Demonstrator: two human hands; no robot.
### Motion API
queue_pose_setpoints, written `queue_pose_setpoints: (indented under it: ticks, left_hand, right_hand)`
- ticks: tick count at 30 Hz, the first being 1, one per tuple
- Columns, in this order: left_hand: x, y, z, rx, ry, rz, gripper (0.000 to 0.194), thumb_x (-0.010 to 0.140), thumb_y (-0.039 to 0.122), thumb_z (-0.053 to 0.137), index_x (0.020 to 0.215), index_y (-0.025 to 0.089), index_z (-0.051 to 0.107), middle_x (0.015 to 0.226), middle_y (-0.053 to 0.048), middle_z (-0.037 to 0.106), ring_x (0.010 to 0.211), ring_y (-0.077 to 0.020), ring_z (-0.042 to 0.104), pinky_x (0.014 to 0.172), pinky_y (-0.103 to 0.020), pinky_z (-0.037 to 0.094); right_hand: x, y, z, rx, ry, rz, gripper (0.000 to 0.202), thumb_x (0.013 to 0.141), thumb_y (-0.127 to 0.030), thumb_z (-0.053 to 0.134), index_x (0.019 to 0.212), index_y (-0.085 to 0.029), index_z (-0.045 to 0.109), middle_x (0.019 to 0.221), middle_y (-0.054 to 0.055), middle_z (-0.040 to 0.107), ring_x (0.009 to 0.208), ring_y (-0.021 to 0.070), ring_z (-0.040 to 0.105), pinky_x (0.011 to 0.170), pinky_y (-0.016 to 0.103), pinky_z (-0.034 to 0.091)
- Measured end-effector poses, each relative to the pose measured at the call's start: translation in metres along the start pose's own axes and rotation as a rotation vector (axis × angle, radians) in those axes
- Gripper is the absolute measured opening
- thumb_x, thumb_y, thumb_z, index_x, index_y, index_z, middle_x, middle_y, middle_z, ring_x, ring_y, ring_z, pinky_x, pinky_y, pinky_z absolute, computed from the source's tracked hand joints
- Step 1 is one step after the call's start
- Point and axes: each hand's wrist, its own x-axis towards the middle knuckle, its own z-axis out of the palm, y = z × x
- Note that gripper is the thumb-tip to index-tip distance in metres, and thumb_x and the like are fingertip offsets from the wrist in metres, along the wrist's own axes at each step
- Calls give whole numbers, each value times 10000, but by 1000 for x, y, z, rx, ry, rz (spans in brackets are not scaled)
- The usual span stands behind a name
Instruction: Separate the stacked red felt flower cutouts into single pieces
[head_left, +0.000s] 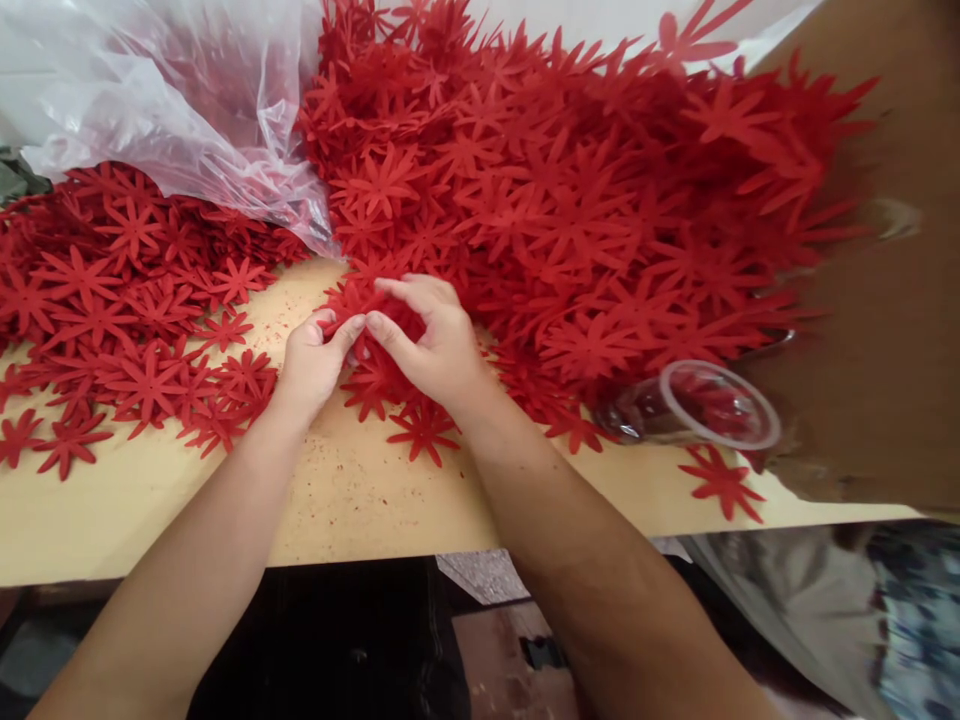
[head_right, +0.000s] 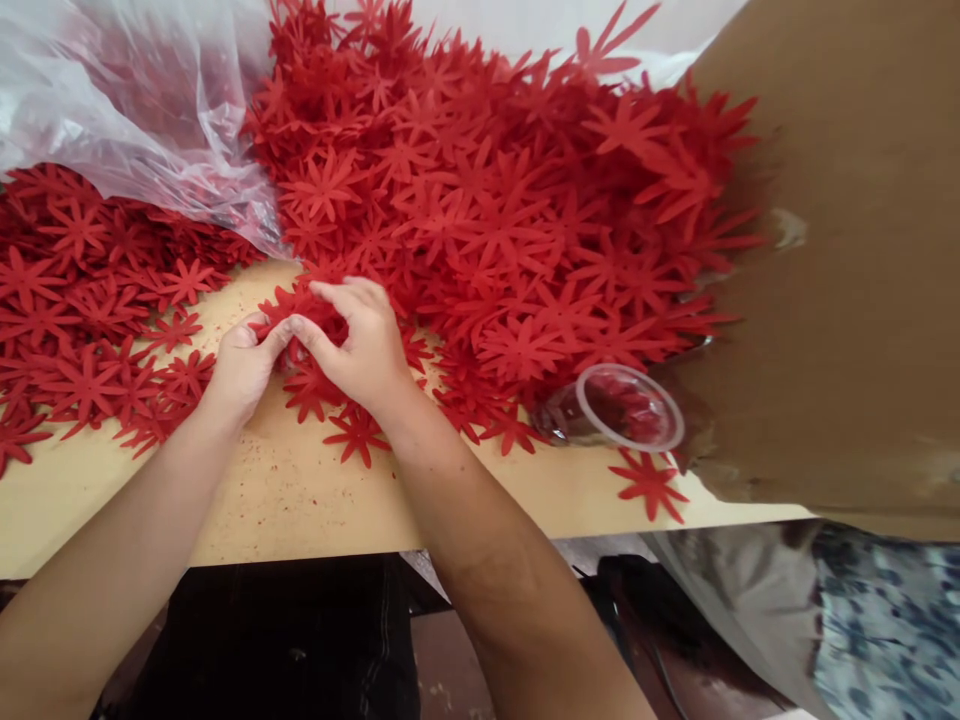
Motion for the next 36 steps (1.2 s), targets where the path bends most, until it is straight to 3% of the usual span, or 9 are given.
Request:
queue_pose_setpoints:
  ticks: [6, 13, 19, 25, 30, 36]
  left_hand:
    - [0, -1, 2, -63, 33, 55, 247, 655, 306, 695, 819, 153, 590, 841, -27, 676, 789, -131, 612, 790, -293, 476]
    - [0, -2, 0, -33, 27, 28, 231, 636, 192, 678, 826, 140, 558, 807, -21, 652, 750, -123, 609, 771, -296, 485]
    - [1, -4, 0, -24, 26, 49, 233, 649, 193, 672, 854, 144, 573, 848, -30, 669, 812, -131, 619, 840, -307, 476]
    - [0, -2, 2, -82, 57, 51, 240, 635, 208, 689, 845, 148, 587, 891, -24, 681, 836, -129, 626, 878, -316, 468]
    - [-3, 2, 3, -154, -14, 10, 210, 699, 288, 647, 852, 149, 608, 879, -37, 688, 809, -134, 631, 846, -311, 481]
    - [-3, 0, 2, -189, -66, -17, 218, 656, 231, 683, 850, 150, 625, 815, -14, 691, 747, -116, 627, 813, -281, 493]
  right_hand:
    - [0, -3, 1, 185, -133, 66, 292, 755, -462, 584, 827, -181, 621, 818, 51, 647, 823, 188, 578, 815, 392, 461]
    - [-2, 2, 6, 309, -200, 178, 214, 716, -298, 615, 887, -174, 583, 776, 19, 606, 754, 145, 560, 765, 344, 473]
    - [-2, 3, 8, 407, -208, 209, 319, 714, -399, 625, 936, -182, 552, 901, 47, 610, 826, 149, 574, 757, 322, 490]
    - [-2, 0, 12, 560, -255, 229, 270, 731, -407, 597, 870, -186, 528, 854, 38, 618, 795, 138, 584, 777, 317, 493]
    - [0, 2, 12, 581, -205, 274, 166, 726, -331, 590, 794, -188, 537, 765, 13, 605, 704, 130, 565, 694, 303, 484]
    - [2, 9, 10, 448, -63, 332, 139, 796, -303, 499, 721, -190, 526, 625, -19, 528, 583, 109, 493, 569, 266, 425]
